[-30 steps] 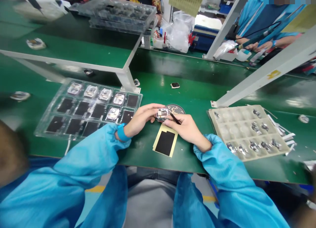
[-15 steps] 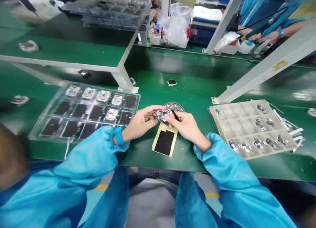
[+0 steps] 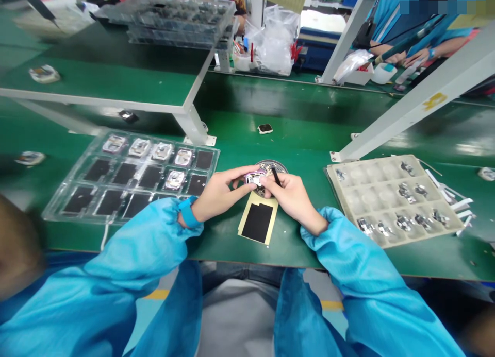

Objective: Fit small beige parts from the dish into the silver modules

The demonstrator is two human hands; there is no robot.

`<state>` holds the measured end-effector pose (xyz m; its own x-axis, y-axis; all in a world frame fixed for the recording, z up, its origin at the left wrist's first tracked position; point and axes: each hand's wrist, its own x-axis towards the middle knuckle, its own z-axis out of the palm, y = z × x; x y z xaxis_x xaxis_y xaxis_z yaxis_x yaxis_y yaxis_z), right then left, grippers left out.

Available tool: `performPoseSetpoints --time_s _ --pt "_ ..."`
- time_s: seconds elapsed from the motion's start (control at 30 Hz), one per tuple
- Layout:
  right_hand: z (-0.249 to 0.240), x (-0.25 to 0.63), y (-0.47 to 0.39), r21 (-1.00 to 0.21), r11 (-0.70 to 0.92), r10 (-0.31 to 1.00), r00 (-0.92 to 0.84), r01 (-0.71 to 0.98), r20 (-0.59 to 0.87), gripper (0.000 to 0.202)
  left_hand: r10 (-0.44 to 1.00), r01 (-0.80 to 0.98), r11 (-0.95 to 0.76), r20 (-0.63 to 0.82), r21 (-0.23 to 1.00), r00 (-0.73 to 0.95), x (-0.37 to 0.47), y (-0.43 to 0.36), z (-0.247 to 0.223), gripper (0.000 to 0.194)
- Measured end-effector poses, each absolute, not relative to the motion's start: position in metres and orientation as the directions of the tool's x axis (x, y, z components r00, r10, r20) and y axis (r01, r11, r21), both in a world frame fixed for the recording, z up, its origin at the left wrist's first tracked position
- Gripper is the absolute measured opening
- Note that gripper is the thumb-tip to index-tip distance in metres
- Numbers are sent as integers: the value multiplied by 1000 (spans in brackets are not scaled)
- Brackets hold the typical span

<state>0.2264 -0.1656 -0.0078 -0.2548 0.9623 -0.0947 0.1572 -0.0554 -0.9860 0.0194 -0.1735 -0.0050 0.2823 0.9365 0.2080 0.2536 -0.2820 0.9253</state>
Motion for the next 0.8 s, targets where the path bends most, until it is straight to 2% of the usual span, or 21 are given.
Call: performPoseSetpoints --time_s 0.1,0.2,0.27,0.37,0.5,0.67,0.8 --pt "-10 223 -168 -980 39 987 -160 197 7 37 953 168 -209 162 963 255 20 -173 -6 43" --pt "-12 218 -171 -982 124 991 -71 142 115 35 954 -61 -82 96 995 283 23 -171 -7 48" --pt "-13 214 -172 -987 136 989 -71 84 130 35 947 -181 -17 73 983 313 25 -170 -9 50" --pt "-17 210 -172 -991 129 989 -78 36 126 31 946 -245 49 34 968 324 27 -169 -9 48" --pt "-25 207 -169 -990 144 984 -105 12 142 28 950 -241 56 23 969 313 27 -168 -9 42" --pt "-29 206 -167 -988 144 979 -155 52 134 27 953 -197 -72 126 978 277 28 -170 -13 32" --pt "-32 207 -165 -988 132 985 -126 86 120 29 941 -6 -234 228 972 252 30 -174 -16 28"
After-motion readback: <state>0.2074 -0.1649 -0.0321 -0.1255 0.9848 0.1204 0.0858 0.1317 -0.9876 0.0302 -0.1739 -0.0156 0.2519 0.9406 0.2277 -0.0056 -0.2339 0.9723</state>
